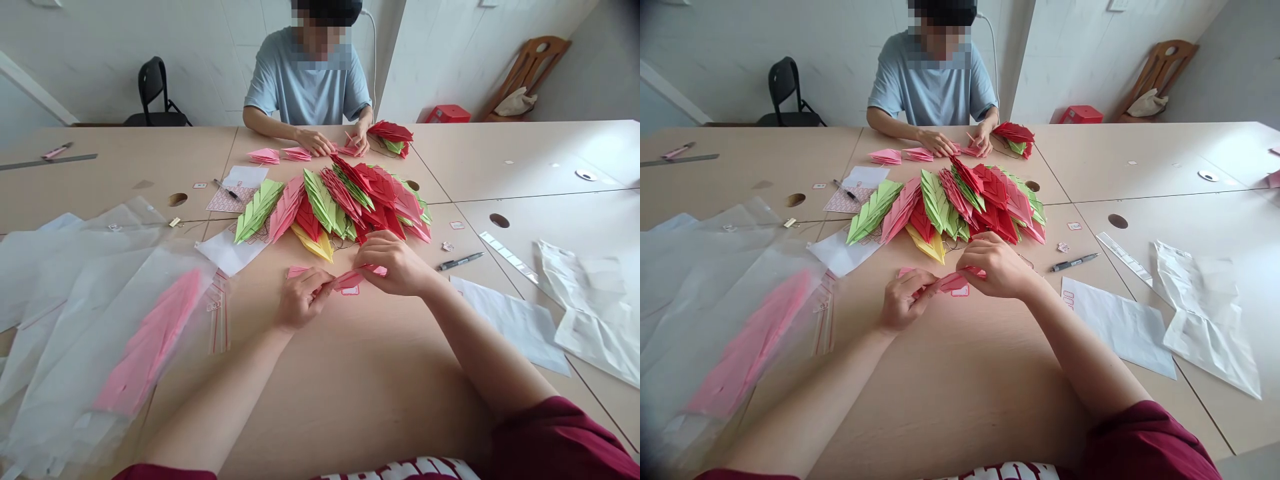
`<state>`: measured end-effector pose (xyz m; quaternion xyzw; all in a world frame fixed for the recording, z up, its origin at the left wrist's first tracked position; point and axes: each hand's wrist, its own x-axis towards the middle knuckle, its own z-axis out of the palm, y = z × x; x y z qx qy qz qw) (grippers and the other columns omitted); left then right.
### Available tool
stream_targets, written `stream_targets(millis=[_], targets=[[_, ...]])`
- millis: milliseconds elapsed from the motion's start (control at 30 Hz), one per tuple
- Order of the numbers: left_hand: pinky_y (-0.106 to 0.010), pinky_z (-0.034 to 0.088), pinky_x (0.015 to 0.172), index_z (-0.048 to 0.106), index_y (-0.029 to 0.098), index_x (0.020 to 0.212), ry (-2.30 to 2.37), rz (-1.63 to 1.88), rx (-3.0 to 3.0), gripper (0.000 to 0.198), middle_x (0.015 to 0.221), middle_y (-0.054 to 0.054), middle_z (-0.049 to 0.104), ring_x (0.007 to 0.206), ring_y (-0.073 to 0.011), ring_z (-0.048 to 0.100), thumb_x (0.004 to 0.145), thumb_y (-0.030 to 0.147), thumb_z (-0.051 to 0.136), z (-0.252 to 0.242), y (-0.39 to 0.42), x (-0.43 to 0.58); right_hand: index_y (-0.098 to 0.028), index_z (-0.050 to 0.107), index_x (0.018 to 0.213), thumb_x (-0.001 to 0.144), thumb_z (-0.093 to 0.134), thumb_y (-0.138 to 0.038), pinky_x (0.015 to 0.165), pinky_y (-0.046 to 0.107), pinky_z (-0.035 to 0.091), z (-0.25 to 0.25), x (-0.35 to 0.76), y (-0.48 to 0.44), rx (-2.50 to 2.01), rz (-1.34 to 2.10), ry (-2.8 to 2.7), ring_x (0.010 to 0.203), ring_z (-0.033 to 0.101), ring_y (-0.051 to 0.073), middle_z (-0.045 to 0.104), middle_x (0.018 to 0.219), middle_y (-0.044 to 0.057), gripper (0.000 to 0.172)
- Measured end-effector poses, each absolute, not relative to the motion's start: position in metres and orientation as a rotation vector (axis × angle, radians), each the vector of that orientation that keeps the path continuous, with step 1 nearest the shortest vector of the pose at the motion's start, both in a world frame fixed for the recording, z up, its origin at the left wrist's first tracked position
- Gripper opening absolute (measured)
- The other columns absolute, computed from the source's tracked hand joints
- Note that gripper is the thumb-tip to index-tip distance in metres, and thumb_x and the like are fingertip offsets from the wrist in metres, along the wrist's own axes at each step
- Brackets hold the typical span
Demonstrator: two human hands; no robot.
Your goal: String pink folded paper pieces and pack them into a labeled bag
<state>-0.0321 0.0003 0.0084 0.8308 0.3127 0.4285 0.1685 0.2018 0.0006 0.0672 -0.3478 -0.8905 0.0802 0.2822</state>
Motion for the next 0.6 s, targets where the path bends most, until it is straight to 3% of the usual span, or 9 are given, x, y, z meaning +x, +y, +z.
stream_targets(millis=[167,300,600], targets=[[-0.021,0.048,0.061,0.062,0.019,0.083,0.929,1.351,2.34,0.005,0.076,0.001,0.068,0.066,-0.0094,0.061,0.087,0.02,0.06,0.007,0.003,-0.032,-0.021,0.062,0.098,0.087,0.058,-0.026,0.083,0.039,0.045,0.08,0.218,0.0,-0.997,0.22,-2.313,0.094,0.06,0.021,0.067,0.099,0.006,0.013],[-0.02,0.05,0.064,0.063,0.019,0.09,0.908,1.369,2.345,0.005,0.081,0.001,0.068,0.072,-0.0096,0.063,0.086,0.017,0.062,0.007,0.003,-0.031,-0.023,0.065,0.088,0.088,0.058,-0.024,0.078,0.037,0.046,0.085,0.232,0.0,-1.008,0.154,-2.29,0.086,0.06,0.019,0.067,0.092,0.004,0.007],[-0.024,0.051,0.071,0.064,0.02,0.094,0.943,1.34,2.418,0.008,0.085,-0.001,0.071,0.078,-0.0122,0.065,0.089,0.02,0.059,0.004,0.005,-0.033,-0.023,0.068,0.089,0.09,0.059,-0.026,0.077,0.036,0.047,0.082,0.228,-0.004,-1.055,0.101,-2.355,0.082,0.061,0.019,0.069,0.09,0.003,0.01]])
